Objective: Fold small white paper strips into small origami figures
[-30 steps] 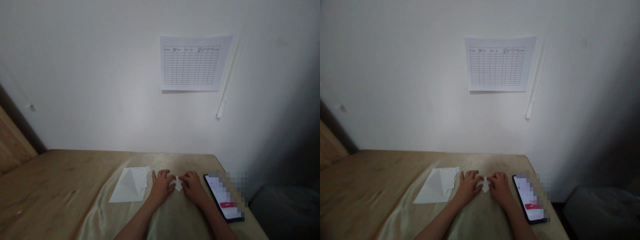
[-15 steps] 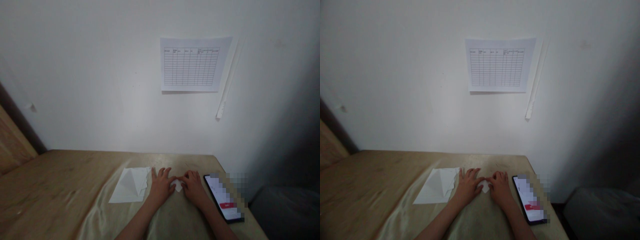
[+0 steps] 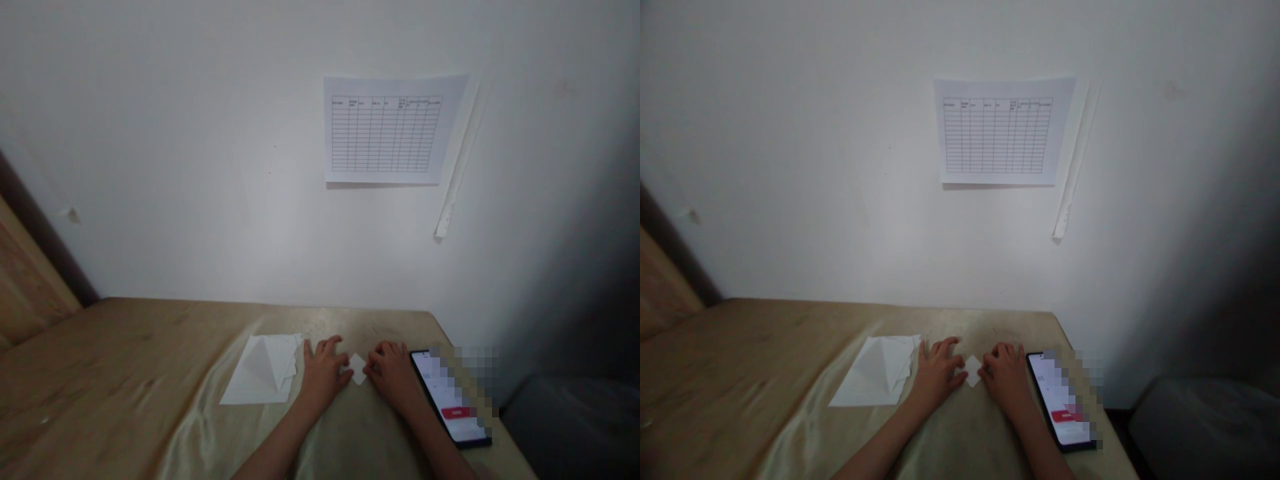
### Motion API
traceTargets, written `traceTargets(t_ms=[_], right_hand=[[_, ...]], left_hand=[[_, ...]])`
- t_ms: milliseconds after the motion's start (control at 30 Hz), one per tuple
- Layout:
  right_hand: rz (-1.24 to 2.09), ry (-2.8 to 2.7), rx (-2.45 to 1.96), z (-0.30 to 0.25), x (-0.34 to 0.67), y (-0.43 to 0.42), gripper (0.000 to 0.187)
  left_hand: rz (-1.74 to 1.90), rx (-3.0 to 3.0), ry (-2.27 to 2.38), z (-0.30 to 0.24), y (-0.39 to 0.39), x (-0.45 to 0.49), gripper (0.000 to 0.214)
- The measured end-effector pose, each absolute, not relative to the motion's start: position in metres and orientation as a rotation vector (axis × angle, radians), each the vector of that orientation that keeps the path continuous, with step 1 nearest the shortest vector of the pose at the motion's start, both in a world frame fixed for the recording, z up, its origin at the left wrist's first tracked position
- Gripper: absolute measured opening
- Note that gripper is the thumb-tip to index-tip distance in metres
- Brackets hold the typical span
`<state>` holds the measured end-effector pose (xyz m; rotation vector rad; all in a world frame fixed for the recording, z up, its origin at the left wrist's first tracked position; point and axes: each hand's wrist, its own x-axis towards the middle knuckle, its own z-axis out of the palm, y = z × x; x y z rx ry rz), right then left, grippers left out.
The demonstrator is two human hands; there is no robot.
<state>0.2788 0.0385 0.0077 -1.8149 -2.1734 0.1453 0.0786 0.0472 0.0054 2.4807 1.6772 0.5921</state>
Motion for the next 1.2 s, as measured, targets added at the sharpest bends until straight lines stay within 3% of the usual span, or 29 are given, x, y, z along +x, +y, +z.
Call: traceTargets(t_ms=[533, 700, 800, 1200], right_hand=[[0.147, -2.134, -1.839, 0.003, 0.279, 0.039, 0.013], [0.200, -2.096, -1.809, -0.002, 0.281, 0.040, 0.014], [0.231, -2.097, -1.791, -0.006, 0.282, 0.041, 0.027], [0.250, -2.143, -1.794, -0.008, 0.279, 0.042, 0.039]], left_hand=[[0.621, 2.396, 1.639, 0.002, 0.047, 0.075, 0.011], [0.618, 2.347, 1.678, 0.001, 0.047, 0.076, 0.026], [0.577, 2.350, 1.666, 0.000, 0.047, 0.076, 0.035], [0.524, 2.465, 1.633, -0.002, 0.045, 0.079, 0.042]])
